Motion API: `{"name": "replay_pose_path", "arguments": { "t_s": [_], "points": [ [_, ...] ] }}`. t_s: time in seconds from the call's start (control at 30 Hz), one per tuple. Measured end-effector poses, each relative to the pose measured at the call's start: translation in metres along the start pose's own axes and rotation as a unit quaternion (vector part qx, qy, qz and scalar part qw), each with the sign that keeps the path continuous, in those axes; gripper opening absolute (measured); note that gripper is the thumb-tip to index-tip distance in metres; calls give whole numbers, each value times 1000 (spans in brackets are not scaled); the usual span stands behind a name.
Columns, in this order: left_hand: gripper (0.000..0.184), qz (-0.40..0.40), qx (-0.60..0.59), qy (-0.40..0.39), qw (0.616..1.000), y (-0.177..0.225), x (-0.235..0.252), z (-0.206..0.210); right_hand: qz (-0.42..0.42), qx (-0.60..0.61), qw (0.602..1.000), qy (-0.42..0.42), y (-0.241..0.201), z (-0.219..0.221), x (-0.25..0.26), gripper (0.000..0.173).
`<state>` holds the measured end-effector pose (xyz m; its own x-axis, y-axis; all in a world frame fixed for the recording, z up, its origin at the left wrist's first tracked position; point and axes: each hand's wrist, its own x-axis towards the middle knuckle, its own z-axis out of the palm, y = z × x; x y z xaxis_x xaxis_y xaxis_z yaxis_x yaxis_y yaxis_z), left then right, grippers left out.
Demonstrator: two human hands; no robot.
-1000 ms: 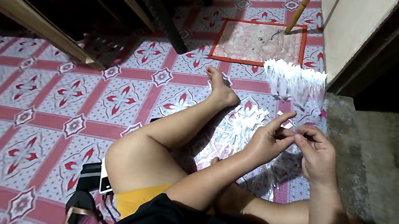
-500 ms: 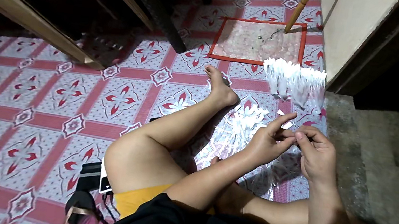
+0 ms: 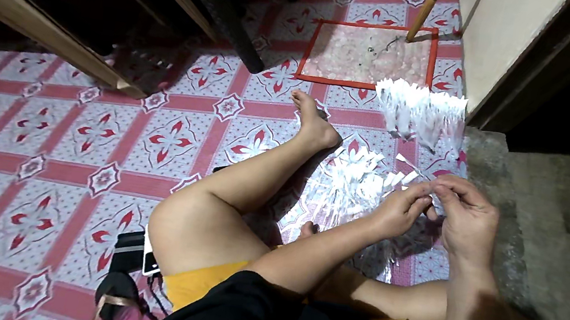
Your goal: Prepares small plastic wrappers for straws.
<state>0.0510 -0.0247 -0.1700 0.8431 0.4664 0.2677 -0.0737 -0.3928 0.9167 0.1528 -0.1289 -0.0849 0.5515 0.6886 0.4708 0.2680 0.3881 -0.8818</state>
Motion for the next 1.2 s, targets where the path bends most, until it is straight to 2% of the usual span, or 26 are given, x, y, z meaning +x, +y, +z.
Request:
{"name": "replay_pose_path", "arguments": {
  "t_s": [0.1,0.13,0.2,0.27,0.3,0.57,0.7,0.8,0.83,0.87,0.9,0.93,0.97,1.03,1.1,1.2],
  "points": [
    [29,9,-35,8,999,-20,-1,18,105,43,990,78,-60,19,10,7],
    [30,1,-46,7,999,-24,0,24,118,53,987,97,-66,22,12,8],
    [33,-17,-66,1,998,-31,4,34,102,70,987,98,-43,9,9,8],
    [34,-28,-49,-1,998,-34,6,40,69,75,992,78,2,-15,4,16],
    [33,-25,-33,2,999,-36,6,42,69,70,992,79,8,-19,4,17],
    [36,-2,50,-79,996,-77,-38,58,103,201,967,120,-5,-34,8,15],
    [37,31,109,-127,985,-72,-55,44,107,215,961,139,-10,-50,8,16],
    [73,72,285,-192,936,-64,-57,30,86,184,966,160,-29,-75,15,15],
    [70,70,334,-205,917,-65,-58,27,81,174,965,180,-35,-82,17,15],
    [53,61,365,-208,906,-68,-57,24,75,167,964,195,-37,-90,17,15],
    [33,55,381,-199,901,-73,-56,20,71,163,962,206,-38,-97,16,14],
    [21,50,386,-181,903,-78,-53,16,72,162,961,211,-39,-102,16,14],
    [20,41,373,-154,914,-77,-48,10,77,162,962,205,-40,-107,15,13],
    [26,-22,302,-97,948,-42,-31,-8,100,144,972,155,-35,-116,10,14],
    [22,-92,189,-35,977,37,-10,-37,126,87,985,74,-26,-118,7,16],
    [18,-88,74,19,993,120,12,-67,165,-39,984,-53,-2,-101,2,19]
  ]
}}
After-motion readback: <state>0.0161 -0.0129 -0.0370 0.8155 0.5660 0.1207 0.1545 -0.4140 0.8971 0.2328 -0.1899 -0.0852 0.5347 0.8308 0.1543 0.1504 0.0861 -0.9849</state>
